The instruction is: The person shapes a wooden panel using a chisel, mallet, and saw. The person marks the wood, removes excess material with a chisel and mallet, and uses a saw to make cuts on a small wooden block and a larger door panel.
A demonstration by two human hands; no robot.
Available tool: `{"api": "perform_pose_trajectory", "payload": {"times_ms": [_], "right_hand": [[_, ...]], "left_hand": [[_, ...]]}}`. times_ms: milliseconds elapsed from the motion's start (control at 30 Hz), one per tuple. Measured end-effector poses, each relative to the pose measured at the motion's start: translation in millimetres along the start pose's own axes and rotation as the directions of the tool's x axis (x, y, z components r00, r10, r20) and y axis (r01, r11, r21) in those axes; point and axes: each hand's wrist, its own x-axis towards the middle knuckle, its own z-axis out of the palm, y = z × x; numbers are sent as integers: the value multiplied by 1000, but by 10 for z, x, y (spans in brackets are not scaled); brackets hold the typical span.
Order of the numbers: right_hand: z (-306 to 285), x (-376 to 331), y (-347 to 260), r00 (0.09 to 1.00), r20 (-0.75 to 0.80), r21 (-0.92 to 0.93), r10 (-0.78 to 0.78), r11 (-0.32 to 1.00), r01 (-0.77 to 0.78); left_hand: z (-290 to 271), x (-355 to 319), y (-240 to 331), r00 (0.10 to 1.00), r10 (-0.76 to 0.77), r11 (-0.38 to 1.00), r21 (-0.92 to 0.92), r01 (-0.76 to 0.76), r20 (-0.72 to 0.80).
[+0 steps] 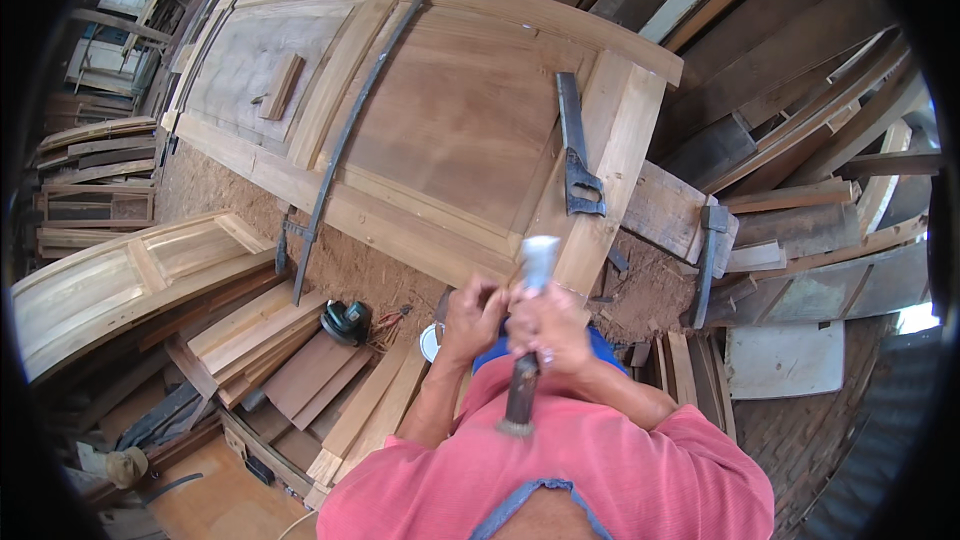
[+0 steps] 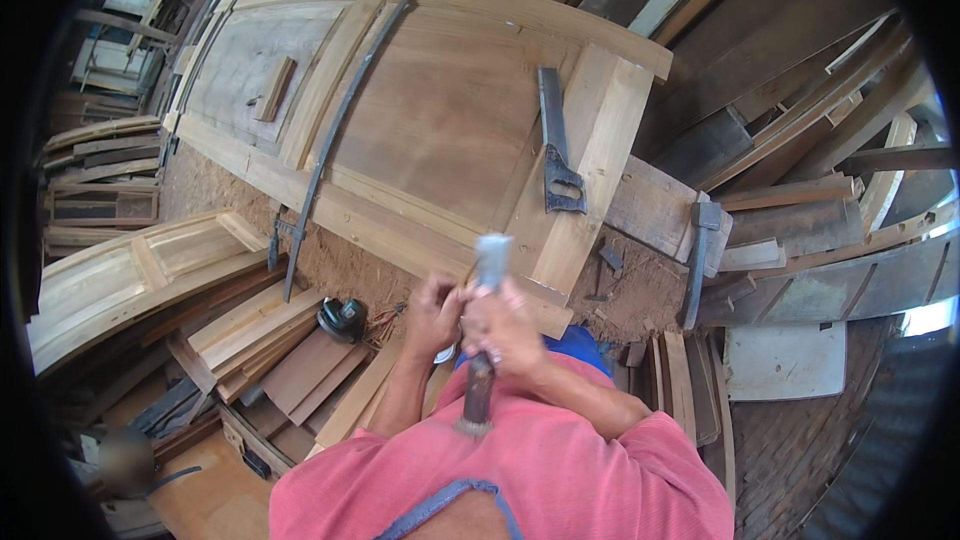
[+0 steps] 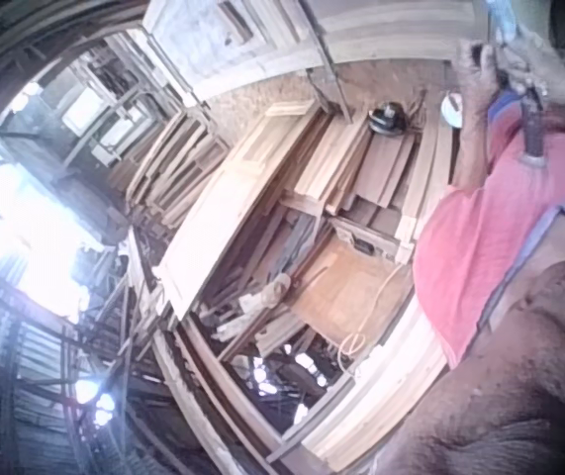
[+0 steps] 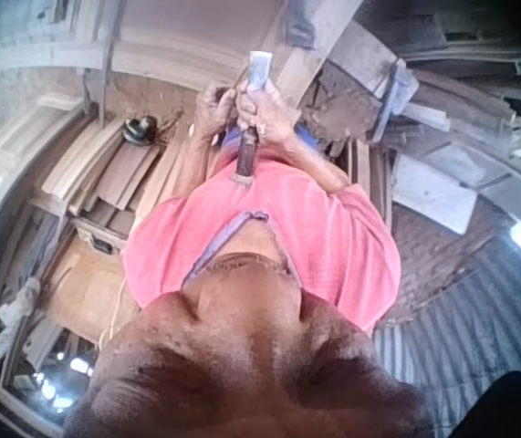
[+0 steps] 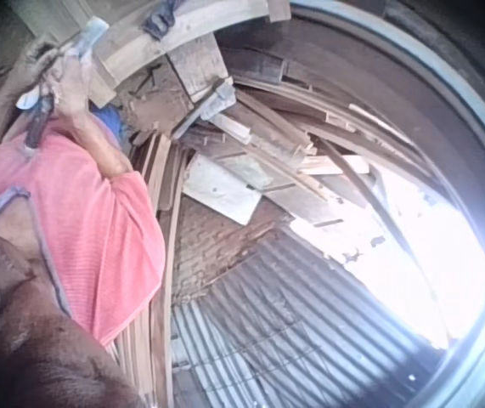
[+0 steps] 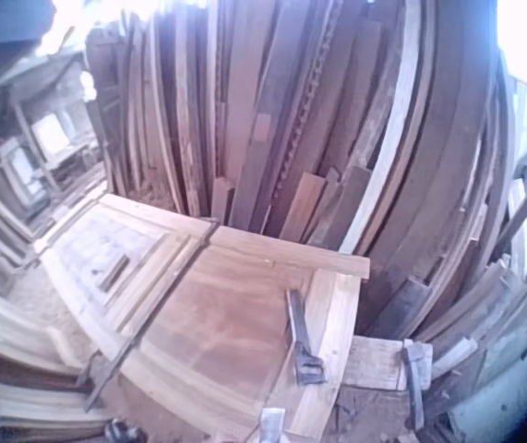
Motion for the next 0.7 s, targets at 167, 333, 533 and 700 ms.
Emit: {"api": "perform_pose_trajectory", "payload": {"times_ms": [167, 333, 533, 700], "right_hand": [[-276, 226, -611, 941, -157, -274, -299, 929, 249], [-1916, 2055, -221, 730, -9, -996, -683, -61, -69], [-1526, 2336, -160, 800, -172, -985, -575, 89, -148], [-1533, 1861, -443, 715, 4, -989, -699, -107, -100]], "left_hand": [[-342, -521, -846, 971, -188, 964, 161, 211, -147], [19, 493, -1300, 976, -73, 956, 265, 127, -205], [261, 1513, -1607, 946, -131, 940, 267, 213, -296], [327, 1518, -1662, 958, -185, 938, 251, 239, -221]]}}
